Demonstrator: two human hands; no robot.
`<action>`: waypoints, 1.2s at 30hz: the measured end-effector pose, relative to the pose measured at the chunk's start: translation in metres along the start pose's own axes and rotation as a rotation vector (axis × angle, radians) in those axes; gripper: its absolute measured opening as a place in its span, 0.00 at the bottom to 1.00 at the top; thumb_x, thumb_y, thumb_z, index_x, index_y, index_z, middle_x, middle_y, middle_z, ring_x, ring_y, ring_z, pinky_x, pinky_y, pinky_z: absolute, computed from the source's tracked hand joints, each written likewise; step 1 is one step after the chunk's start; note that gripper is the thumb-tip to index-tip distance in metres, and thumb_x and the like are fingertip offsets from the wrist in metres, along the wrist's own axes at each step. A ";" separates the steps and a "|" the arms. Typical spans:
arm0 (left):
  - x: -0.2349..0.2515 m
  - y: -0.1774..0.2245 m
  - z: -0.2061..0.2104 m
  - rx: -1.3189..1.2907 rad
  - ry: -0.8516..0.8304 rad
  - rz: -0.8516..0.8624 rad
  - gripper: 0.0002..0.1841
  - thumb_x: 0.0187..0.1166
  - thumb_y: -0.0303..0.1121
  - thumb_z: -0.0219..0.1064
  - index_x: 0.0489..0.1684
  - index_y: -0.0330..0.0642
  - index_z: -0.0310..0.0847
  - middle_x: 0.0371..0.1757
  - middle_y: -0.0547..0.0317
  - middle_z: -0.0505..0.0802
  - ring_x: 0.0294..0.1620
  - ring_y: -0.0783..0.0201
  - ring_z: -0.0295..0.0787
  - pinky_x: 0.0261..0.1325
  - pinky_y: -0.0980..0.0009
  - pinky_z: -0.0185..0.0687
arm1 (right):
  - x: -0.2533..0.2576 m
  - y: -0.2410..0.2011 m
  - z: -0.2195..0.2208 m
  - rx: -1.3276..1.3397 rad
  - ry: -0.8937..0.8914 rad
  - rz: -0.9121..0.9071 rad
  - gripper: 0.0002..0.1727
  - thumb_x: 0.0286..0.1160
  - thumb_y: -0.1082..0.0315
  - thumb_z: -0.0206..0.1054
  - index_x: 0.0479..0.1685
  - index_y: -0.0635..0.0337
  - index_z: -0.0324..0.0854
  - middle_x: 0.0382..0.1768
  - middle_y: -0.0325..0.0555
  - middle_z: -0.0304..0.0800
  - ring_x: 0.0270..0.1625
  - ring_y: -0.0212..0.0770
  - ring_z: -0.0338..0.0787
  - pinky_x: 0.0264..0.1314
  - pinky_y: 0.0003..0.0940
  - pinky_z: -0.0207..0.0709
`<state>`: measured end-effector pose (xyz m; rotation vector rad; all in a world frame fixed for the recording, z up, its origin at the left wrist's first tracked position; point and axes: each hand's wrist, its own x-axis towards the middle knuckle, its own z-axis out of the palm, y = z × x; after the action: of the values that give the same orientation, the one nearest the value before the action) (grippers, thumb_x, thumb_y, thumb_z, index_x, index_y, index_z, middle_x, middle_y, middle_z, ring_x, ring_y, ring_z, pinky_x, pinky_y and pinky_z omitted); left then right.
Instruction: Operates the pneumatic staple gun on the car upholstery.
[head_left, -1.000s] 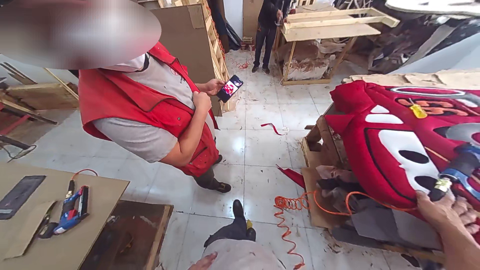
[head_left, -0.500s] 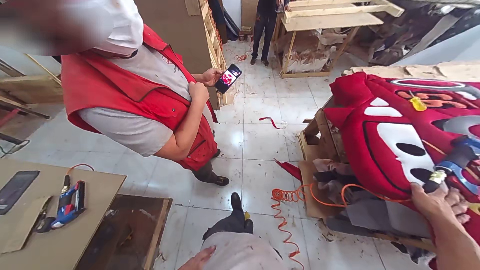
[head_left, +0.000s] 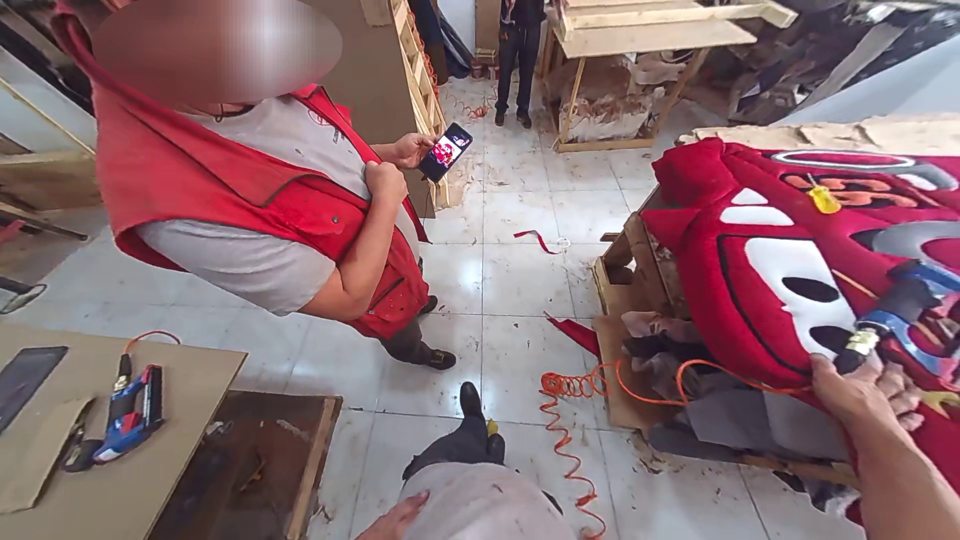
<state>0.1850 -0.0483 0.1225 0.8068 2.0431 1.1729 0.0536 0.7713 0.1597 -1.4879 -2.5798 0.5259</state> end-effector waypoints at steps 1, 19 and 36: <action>0.001 0.005 -0.001 -0.007 0.024 -0.008 0.45 0.72 0.44 0.71 0.87 0.27 0.57 0.90 0.30 0.62 0.92 0.40 0.56 0.91 0.44 0.56 | 0.000 0.000 0.000 0.002 0.004 -0.001 0.49 0.80 0.30 0.48 0.98 0.45 0.42 0.97 0.60 0.32 0.96 0.68 0.31 0.87 0.82 0.27; -0.005 -0.019 -0.001 0.014 -0.042 -0.019 0.50 0.67 0.51 0.73 0.91 0.36 0.54 0.95 0.42 0.56 0.95 0.49 0.49 0.93 0.47 0.53 | -0.001 -0.003 -0.002 -0.001 -0.001 -0.005 0.49 0.81 0.31 0.49 0.97 0.48 0.44 0.96 0.61 0.32 0.96 0.69 0.32 0.86 0.83 0.28; -0.006 -0.003 -0.008 -0.046 -0.030 -0.069 0.43 0.79 0.51 0.65 0.90 0.32 0.56 0.93 0.38 0.59 0.95 0.49 0.51 0.95 0.50 0.51 | -0.012 -0.010 -0.009 0.020 -0.007 -0.006 0.48 0.82 0.32 0.49 0.98 0.46 0.43 0.97 0.58 0.33 0.96 0.69 0.31 0.85 0.84 0.28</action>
<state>0.1816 -0.0579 0.1241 0.7226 1.9961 1.1582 0.0538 0.7587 0.1722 -1.4736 -2.5755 0.5556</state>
